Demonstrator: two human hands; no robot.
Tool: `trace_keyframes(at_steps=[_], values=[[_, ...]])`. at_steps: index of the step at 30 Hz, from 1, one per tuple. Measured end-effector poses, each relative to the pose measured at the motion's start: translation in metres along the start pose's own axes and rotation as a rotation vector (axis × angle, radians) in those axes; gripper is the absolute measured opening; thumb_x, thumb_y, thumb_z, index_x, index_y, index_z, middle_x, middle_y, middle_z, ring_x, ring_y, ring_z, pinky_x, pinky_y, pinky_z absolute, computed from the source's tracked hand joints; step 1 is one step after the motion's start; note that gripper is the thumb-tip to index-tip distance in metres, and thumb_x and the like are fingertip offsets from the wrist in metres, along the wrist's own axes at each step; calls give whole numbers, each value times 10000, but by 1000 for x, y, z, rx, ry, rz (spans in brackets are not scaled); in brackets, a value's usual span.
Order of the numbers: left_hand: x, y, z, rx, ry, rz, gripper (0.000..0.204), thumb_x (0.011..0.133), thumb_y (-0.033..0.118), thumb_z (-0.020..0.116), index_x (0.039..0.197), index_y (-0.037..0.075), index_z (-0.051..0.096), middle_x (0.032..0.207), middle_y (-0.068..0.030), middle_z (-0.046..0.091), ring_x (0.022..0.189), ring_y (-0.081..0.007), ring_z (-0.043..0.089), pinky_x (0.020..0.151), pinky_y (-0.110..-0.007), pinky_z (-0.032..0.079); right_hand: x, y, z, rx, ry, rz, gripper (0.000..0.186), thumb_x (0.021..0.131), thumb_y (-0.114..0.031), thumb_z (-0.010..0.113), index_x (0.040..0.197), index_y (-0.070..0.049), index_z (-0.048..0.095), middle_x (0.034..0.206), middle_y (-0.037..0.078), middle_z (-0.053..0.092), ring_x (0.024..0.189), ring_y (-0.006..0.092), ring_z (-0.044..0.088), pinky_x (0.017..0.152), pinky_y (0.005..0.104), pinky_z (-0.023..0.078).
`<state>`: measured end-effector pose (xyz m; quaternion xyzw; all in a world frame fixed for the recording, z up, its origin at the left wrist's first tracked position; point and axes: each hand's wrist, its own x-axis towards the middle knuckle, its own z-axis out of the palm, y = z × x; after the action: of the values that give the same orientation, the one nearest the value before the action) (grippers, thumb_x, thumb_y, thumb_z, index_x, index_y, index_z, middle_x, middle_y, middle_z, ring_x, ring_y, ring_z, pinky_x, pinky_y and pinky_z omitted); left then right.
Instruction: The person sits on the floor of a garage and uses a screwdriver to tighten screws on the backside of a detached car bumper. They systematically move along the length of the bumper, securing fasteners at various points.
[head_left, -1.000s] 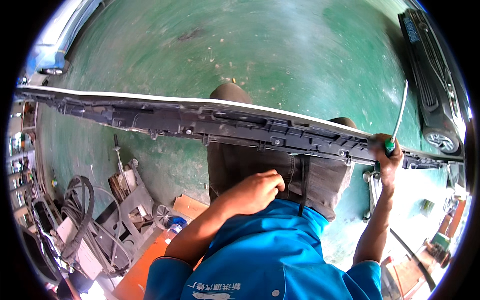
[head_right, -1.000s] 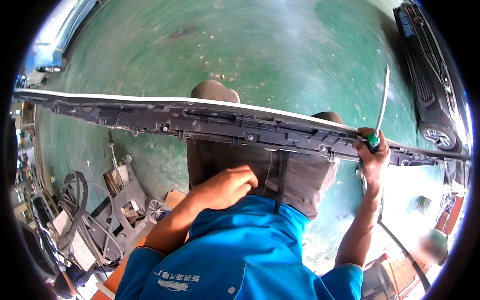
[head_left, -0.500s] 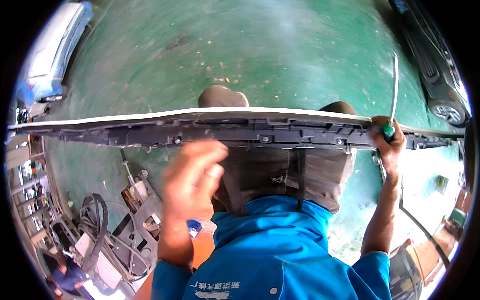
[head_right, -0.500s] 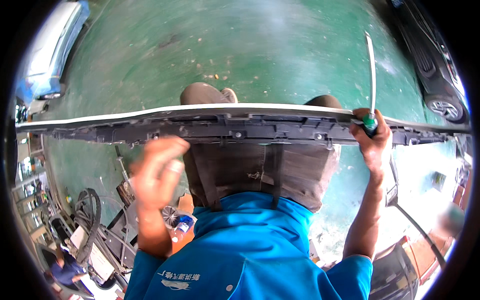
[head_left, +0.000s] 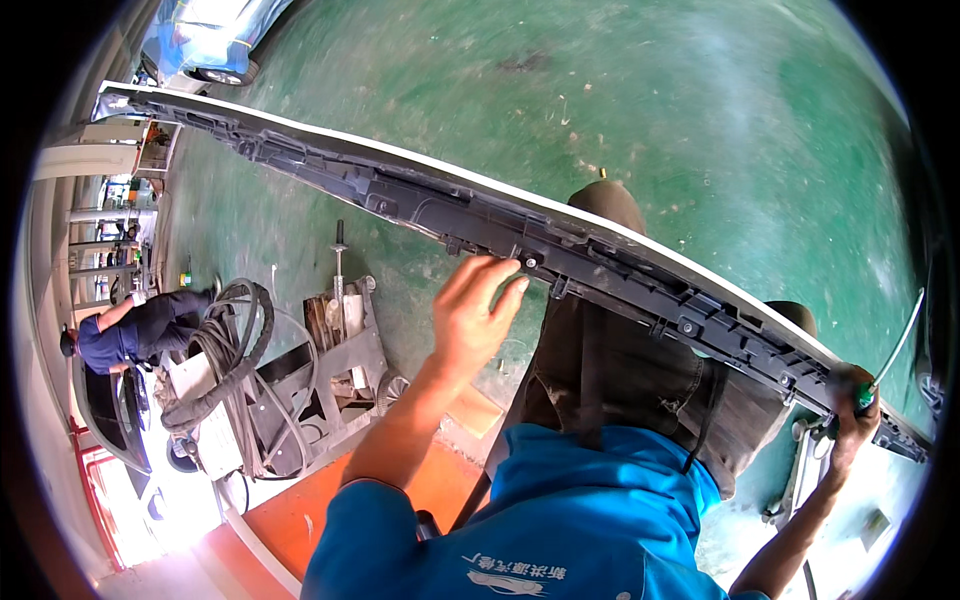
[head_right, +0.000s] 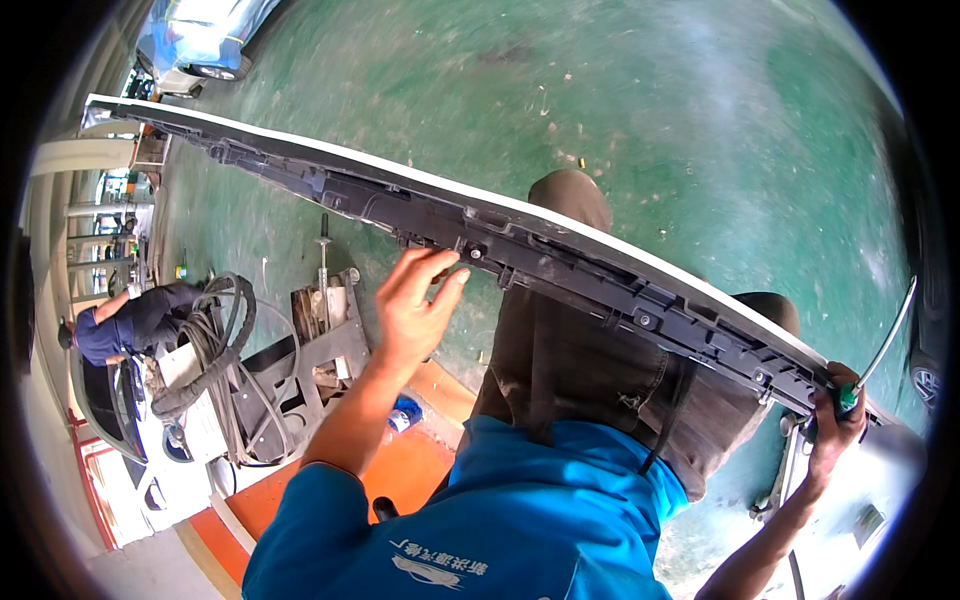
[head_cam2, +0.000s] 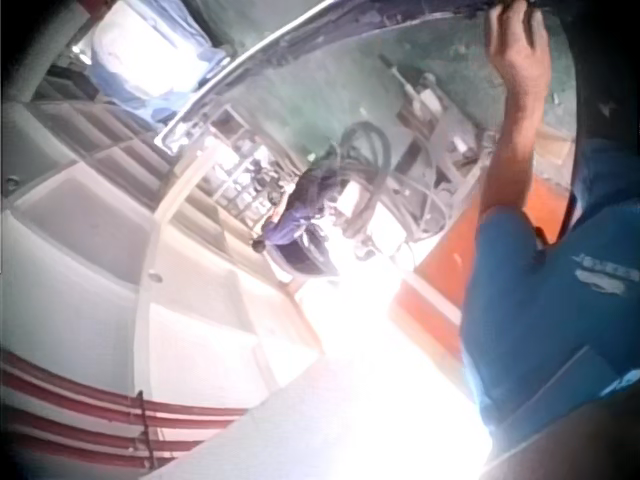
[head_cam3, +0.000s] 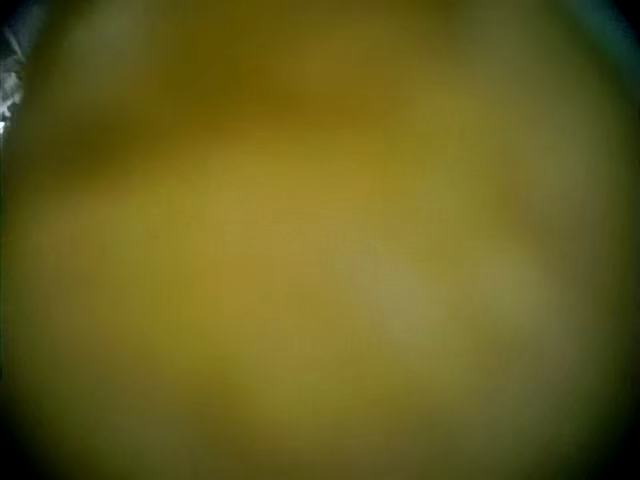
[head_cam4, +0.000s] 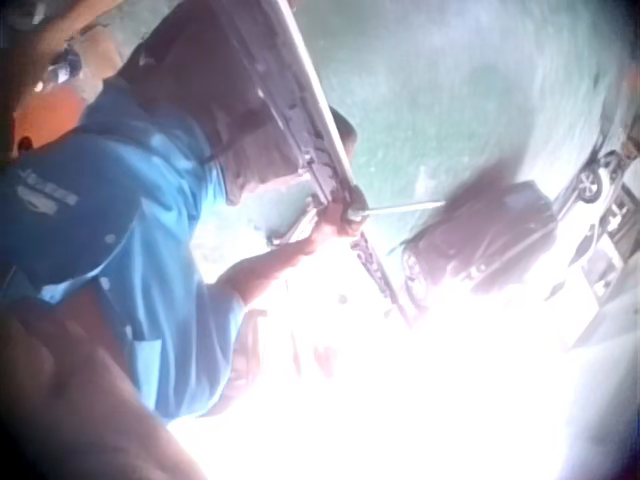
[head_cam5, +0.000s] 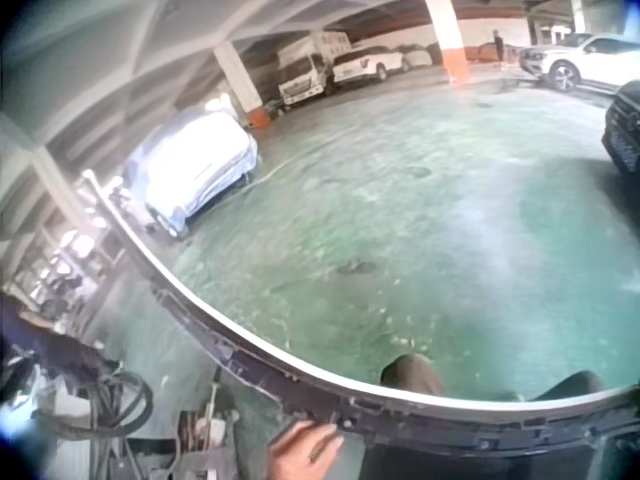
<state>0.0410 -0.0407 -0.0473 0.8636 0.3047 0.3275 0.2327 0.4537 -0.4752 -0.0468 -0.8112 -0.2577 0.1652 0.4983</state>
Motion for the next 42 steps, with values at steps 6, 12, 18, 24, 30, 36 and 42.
trace_keyframes(at_steps=[6,12,18,24,30,36,42], values=[[-1,-1,23,75,47,22,187,832,25,802,1003,30,726,918,-98,676,798,-291,682,669,-389,554,5,9,-18,-32,-42,21,454,871,-146,741,1297,-11,661,1168,50,689,1008,151,635,894,301,522],[1,-5,26,98,63,8,183,837,-27,800,1011,2,751,897,-107,686,745,-244,690,645,-342,546,-1,7,-17,-51,-30,23,440,867,-153,742,1278,-13,670,1179,68,700,1004,158,642,882,306,524],[4,-6,26,81,60,-20,178,844,-30,793,1016,-6,753,890,-104,683,740,-226,677,642,-335,533,-3,4,-14,-40,-44,5,336,894,-121,717,1207,-15,657,1222,97,691,841,107,614,731,254,504],[5,-7,28,88,41,8,192,838,-35,796,1023,-5,755,883,-105,674,747,-227,680,648,-330,532,-4,7,-9,-31,-29,-67,300,902,-88,698,1189,-16,648,1246,108,684,802,95,590,699,244,490],[2,-6,29,66,63,-82,200,830,-38,798,1024,-14,752,882,-110,672,734,-213,676,643,-328,533,-6,8,-11,-33,-36,-96,294,891,-54,682,1182,-18,656,1258,114,681,826,100,587,719,246,490],[5,-4,26,113,35,-9,197,832,-36,782,1024,-3,751,878,-107,671,740,-230,672,655,-338,531,-6,5,-9,-44,-42,-101,291,890,-67,685,1176,-21,657,1266,117,677,820,104,577,738,254,486],[6,-7,25,126,18,30,192,837,-29,773,1024,10,757,881,-106,674,746,-251,666,658,-354,526,-8,3,-7,-39,-16,-67,293,886,-85,696,1169,-23,657,1264,117,673,833,106,578,749,263,487]])
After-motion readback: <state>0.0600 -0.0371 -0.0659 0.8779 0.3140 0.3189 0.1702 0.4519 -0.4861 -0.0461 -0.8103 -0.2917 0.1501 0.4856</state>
